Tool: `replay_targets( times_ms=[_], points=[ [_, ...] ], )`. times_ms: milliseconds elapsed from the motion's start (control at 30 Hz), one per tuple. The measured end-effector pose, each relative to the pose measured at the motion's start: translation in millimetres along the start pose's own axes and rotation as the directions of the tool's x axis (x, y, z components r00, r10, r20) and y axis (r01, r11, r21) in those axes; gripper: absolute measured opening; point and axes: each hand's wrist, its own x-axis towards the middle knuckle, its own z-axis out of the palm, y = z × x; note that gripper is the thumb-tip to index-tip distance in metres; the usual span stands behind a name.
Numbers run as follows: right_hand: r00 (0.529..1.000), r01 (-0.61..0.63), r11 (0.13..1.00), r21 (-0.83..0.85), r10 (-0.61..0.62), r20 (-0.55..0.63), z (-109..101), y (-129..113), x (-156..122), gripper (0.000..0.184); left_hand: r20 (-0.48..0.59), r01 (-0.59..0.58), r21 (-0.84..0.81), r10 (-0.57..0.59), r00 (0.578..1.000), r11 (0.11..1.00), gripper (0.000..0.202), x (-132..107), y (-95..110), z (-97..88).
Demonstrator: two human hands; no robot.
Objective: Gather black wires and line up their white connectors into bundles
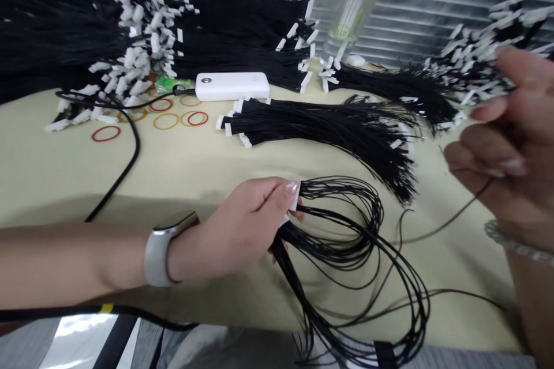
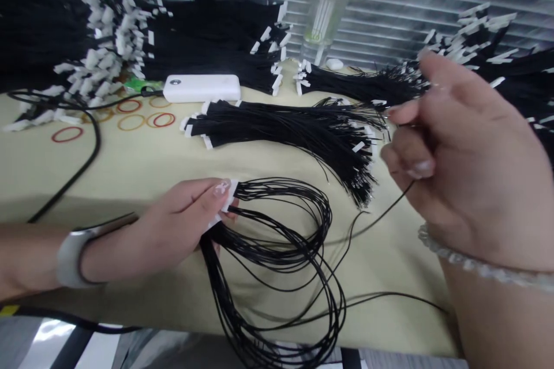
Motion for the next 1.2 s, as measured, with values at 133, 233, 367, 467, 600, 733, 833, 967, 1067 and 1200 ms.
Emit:
replay_targets(
  times_ms=[133,233,367,467,600,733,833,967,1067,1200],
  points=[
    [0.949,0.181,0.964,-0.196,-0.119,0.292,17.9,-4.5,-31.7,0.012,0.014,0.066,-0.056,-0.065,0.998,0.996,0.038,2.1,-0.4,0.6],
    [0.842,0.449,0.793,-0.412,-0.22,0.493,30.4,-2.0,-49.1,0.005,-0.002,0.1,-0.084,-0.101,0.995,0.991,0.04,4.2,-1.2,1.5],
    [0.733,0.634,0.642,-0.431,-0.322,0.599,35.5,7.0,-56.9,0.007,-0.017,0.139,-0.134,-0.142,0.99,0.981,0.039,5.4,-4.3,1.2],
    [0.694,0.687,0.599,-0.412,-0.373,0.615,34.8,10.9,-59.0,0.007,-0.002,0.152,-0.14,-0.154,0.988,0.978,0.039,5.1,-5.0,0.1],
    [0.648,0.74,0.547,-0.391,-0.427,0.63,36.0,12.3,-63.8,0.007,0.048,0.14,-0.087,-0.136,0.99,0.986,0.04,4.9,-1.9,-0.2],
    [0.624,0.773,0.488,-0.406,-0.469,0.625,40.2,15.1,-66.8,0.008,0.056,0.113,-0.077,-0.109,0.992,0.991,0.04,5.3,-0.1,-0.3],
    [0.603,0.793,0.454,-0.405,-0.493,0.627,40.9,15.8,-66.6,0.008,0.057,0.113,-0.066,-0.109,0.992,0.991,0.04,5.4,0.5,-1.3],
    [0.501,0.864,0.357,-0.355,-0.534,0.681,38.7,10.6,-64.7,0.008,0.053,0.095,-0.033,-0.093,0.994,0.995,0.04,4.8,1.8,-2.1],
    [0.422,0.906,0.271,-0.325,-0.558,0.715,38.6,5.1,-62.6,0.008,0.048,0.083,-0.012,-0.082,0.995,0.996,0.04,4.3,2.5,-1.7],
    [0.382,0.923,0.196,-0.332,-0.58,0.719,41.4,2.8,-63.2,0.013,0.056,0.057,0.044,-0.06,0.997,0.997,0.039,4.3,3.5,-1.6]
  ],
)
